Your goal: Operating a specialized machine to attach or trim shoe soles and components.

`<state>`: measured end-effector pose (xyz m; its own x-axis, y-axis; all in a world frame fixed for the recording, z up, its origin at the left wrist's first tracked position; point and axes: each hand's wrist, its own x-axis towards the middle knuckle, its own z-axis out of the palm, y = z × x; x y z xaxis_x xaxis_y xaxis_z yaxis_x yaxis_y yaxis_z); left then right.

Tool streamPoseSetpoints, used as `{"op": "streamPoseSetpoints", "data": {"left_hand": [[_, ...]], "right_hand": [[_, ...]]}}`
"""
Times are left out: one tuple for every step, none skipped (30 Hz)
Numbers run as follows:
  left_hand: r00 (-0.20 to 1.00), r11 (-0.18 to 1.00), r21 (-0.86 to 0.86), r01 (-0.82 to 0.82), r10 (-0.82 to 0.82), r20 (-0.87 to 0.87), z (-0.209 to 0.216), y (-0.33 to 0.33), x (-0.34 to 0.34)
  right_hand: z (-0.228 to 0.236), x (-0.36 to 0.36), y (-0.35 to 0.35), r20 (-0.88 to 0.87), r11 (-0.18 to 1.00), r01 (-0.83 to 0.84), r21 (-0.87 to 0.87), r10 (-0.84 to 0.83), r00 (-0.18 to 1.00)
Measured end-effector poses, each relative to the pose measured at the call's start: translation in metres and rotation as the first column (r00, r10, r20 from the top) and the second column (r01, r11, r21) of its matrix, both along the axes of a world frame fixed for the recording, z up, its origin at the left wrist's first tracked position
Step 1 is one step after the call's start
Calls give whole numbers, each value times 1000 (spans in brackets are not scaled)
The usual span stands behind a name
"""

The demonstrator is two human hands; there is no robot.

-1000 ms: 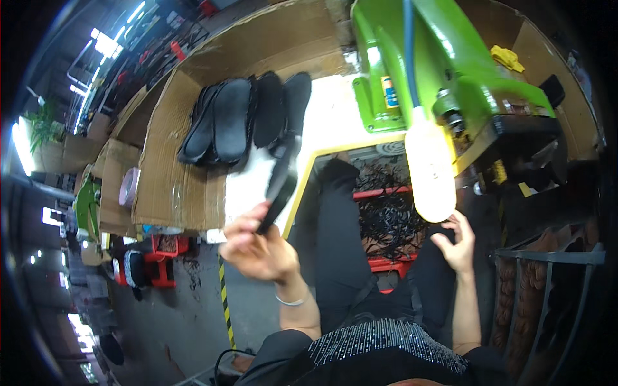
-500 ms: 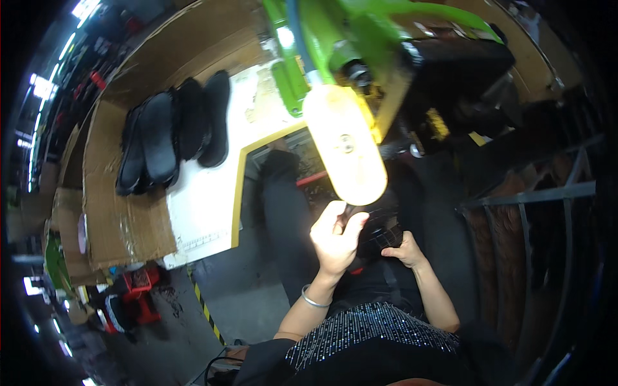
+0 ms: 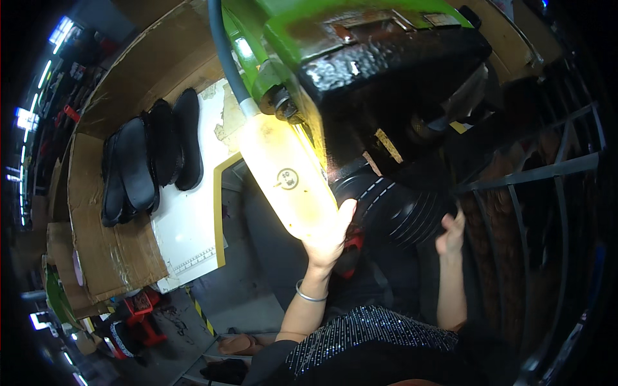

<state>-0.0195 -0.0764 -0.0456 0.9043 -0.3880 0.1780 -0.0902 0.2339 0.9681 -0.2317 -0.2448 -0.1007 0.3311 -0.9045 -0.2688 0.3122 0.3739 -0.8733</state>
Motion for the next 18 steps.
{"op": "streamPoseSetpoints", "data": {"left_hand": [[1000, 1000, 1, 1, -1, 0, 2, 0, 2], [998, 999, 35, 36, -38, 45, 3, 1, 5], [993, 995, 70, 71, -77, 88, 4, 1, 7], [994, 995, 59, 75, -80, 76, 1, 1, 11], [991, 993, 69, 91, -97, 93, -1, 3, 13], [987, 991, 79, 107, -115, 109, -2, 4, 14], [988, 992, 76, 105, -113, 106, 1, 5, 15], [991, 990, -27, 137, -137, -5, 5, 4, 16], [981, 981, -129, 146, -161, -108, 10, 8, 18], [989, 987, -58, 147, -149, -17, -1, 17, 26], [991, 989, -59, 135, -134, 24, -6, 25, 31], [994, 989, -95, 112, -113, -5, -12, 32, 38], [995, 988, -131, 87, -92, -33, -17, 36, 43], [994, 959, -282, 17, -48, -103, 10, 32, 39], [996, 970, -242, -23, 2, -87, 19, 34, 42], [992, 964, -264, -43, 9, -129, 20, 41, 48], [985, 957, -284, -65, 16, -171, 20, 52, 55], [981, 965, -255, -64, 14, -193, 19, 62, 63]], "right_hand": [[7, 8, -19, 35, 992, 33, -123, -29, 999], [15, 15, -37, 5, 991, 30, -128, -30, 1000], [26, 23, -53, -27, 991, 27, -135, -31, 999], [49, 41, -60, -11, 980, -28, -196, 26, 1000], [70, 60, -64, 12, 964, -87, -250, 93, 996], [79, 73, -74, 24, 950, -170, -263, 183, 983], [84, 84, -83, 31, 927, -250, -278, 269, 963], [86, 93, -88, 18, 923, -270, -275, 286, 958], [84, 101, -93, 17, 922, -273, -275, 289, 957], [83, 108, -96, 15, 906, -298, -301, 317, 948], [80, 115, -97, 13, 888, -325, -326, 348, 937], [77, 126, -91, 20, 921, -242, -307, 260, 965], [78, 130, -82, 116, 920, -277, -276, 318, 941], [76, 135, -74, 172, 912, -329, -246, 375, 911], [74, 138, -65, 230, 898, -380, -220, 426, 875], [69, 143, -54, 250, 903, -372, -215, 419, 873], [73, 148, -39, 259, 889, -390, -240, 446, 857], [72, 150, -31, 262, 863, -432, -262, 495, 829]]}}
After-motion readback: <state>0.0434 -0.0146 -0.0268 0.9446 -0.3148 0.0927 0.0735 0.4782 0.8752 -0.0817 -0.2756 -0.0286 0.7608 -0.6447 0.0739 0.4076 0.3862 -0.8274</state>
